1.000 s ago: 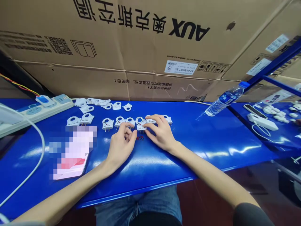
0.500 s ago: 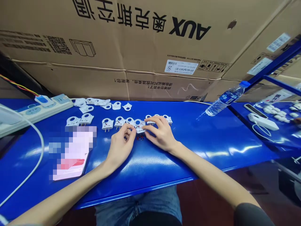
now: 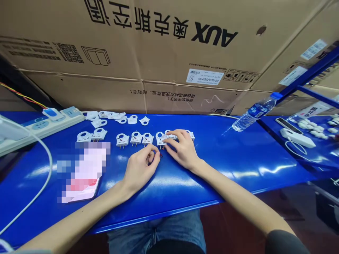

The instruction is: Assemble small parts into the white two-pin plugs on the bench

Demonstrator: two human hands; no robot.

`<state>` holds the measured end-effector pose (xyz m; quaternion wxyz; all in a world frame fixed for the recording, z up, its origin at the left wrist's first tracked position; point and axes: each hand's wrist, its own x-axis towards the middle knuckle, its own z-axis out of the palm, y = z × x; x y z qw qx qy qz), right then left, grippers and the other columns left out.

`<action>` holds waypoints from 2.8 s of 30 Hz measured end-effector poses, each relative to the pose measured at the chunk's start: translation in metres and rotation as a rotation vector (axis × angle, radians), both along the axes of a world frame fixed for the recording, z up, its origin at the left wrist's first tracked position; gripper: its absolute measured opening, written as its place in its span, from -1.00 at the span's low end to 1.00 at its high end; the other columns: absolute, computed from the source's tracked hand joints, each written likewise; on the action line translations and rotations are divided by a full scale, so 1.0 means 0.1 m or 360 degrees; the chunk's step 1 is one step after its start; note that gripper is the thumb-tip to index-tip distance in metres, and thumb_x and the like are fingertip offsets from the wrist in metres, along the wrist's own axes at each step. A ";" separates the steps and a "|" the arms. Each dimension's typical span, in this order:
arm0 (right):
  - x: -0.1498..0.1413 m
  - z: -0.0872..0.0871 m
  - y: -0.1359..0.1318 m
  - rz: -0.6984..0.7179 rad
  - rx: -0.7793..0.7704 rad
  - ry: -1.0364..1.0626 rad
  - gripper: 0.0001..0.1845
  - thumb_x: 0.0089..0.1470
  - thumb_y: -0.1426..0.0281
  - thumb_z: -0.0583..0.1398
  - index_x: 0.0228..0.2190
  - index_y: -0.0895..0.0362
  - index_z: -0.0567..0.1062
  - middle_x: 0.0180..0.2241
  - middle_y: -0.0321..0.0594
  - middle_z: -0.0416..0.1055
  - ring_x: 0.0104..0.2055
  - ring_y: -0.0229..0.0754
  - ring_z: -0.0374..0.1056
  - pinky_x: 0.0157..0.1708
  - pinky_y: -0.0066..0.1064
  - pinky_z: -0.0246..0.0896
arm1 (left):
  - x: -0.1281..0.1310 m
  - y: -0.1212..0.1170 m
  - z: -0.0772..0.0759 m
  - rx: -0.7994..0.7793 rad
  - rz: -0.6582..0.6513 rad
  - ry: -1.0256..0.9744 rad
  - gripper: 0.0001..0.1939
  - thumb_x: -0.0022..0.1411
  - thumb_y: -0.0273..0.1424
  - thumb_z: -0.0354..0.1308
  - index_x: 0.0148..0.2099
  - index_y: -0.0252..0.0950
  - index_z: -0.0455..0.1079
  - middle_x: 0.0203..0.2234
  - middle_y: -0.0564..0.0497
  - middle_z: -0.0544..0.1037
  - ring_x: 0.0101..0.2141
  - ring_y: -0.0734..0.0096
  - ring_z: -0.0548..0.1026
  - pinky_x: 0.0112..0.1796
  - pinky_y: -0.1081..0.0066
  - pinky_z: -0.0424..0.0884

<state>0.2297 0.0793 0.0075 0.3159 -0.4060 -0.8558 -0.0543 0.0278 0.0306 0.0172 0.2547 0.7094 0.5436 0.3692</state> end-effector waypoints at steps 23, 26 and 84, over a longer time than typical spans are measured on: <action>-0.13 -0.05 0.13 -0.0254 -0.0278 -0.0100 -0.74 0.38 0.37 0.16 0.02 0.07 0.58 0.18 -0.08 0.46 0.18 0.08 0.25 0.04 -0.09 0.19 | 0.01 -0.06 -0.09 0.0246 -0.0157 0.0525 -0.83 0.46 -0.33 0.00 -0.18 -0.20 0.39 -0.49 0.13 0.43 -0.47 0.46 0.41 -0.41 0.43 0.18; -0.14 -0.05 0.12 -0.0242 -0.0255 -0.0080 -0.73 0.37 0.41 0.16 0.03 0.07 0.57 0.17 -0.09 0.47 0.18 0.06 0.25 0.05 -0.11 0.19 | 0.01 -0.04 -0.07 0.0167 -0.0133 0.0502 -0.83 0.45 -0.32 -0.01 -0.19 -0.20 0.37 -0.51 0.14 0.42 -0.49 0.45 0.41 -0.42 0.43 0.18; -0.16 -0.01 -0.04 0.0074 -0.0207 -0.0127 -0.79 0.39 0.27 0.21 -0.08 0.02 0.63 0.12 -0.14 0.52 0.15 0.02 0.29 0.12 -0.08 0.22 | -0.23 0.23 0.09 0.0045 0.0167 0.0401 -0.83 0.37 -0.33 0.08 -0.22 -0.21 0.48 -0.42 0.06 0.43 -0.41 0.36 0.39 -0.36 0.35 0.24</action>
